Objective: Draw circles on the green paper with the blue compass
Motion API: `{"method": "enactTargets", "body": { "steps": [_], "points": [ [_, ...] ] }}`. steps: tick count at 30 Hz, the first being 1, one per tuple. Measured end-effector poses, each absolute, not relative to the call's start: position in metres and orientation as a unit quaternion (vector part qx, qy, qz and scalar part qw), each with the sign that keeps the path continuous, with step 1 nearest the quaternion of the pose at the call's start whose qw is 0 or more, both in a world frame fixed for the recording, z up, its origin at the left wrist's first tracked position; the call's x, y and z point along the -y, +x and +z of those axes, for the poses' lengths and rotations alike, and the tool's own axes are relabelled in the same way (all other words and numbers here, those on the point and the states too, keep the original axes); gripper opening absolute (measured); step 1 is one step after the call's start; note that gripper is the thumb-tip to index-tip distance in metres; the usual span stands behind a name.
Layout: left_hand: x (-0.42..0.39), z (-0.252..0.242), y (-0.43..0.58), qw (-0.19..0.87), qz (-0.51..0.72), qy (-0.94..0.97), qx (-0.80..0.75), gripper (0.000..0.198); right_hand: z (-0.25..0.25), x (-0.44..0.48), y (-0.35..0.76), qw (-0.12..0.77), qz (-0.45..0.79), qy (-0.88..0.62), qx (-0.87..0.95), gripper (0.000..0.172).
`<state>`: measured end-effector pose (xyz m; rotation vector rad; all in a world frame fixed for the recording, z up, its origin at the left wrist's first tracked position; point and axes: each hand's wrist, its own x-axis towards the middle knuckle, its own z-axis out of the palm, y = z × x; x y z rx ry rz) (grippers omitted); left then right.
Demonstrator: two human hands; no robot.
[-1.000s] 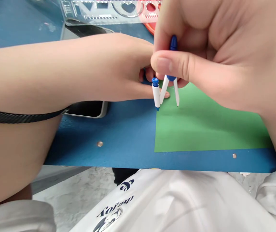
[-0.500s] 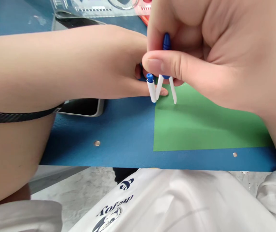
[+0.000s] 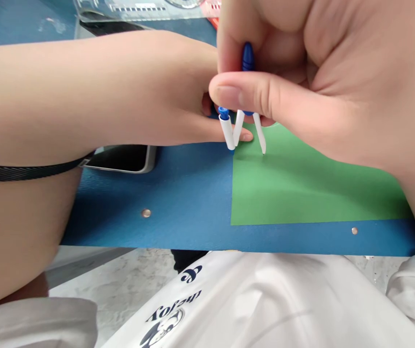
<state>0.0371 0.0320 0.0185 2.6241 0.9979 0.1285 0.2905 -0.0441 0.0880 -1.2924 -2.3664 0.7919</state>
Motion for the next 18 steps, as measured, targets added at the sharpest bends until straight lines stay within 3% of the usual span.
{"method": "enactTargets", "body": {
  "steps": [18],
  "points": [
    [-0.0306, 0.0186, 0.0402, 0.153, 0.018, 0.914, -0.375, 0.050, 0.0915, 0.0422, 0.2897, 0.152, 0.261, -0.446, 0.842, 0.052]
  ]
}}
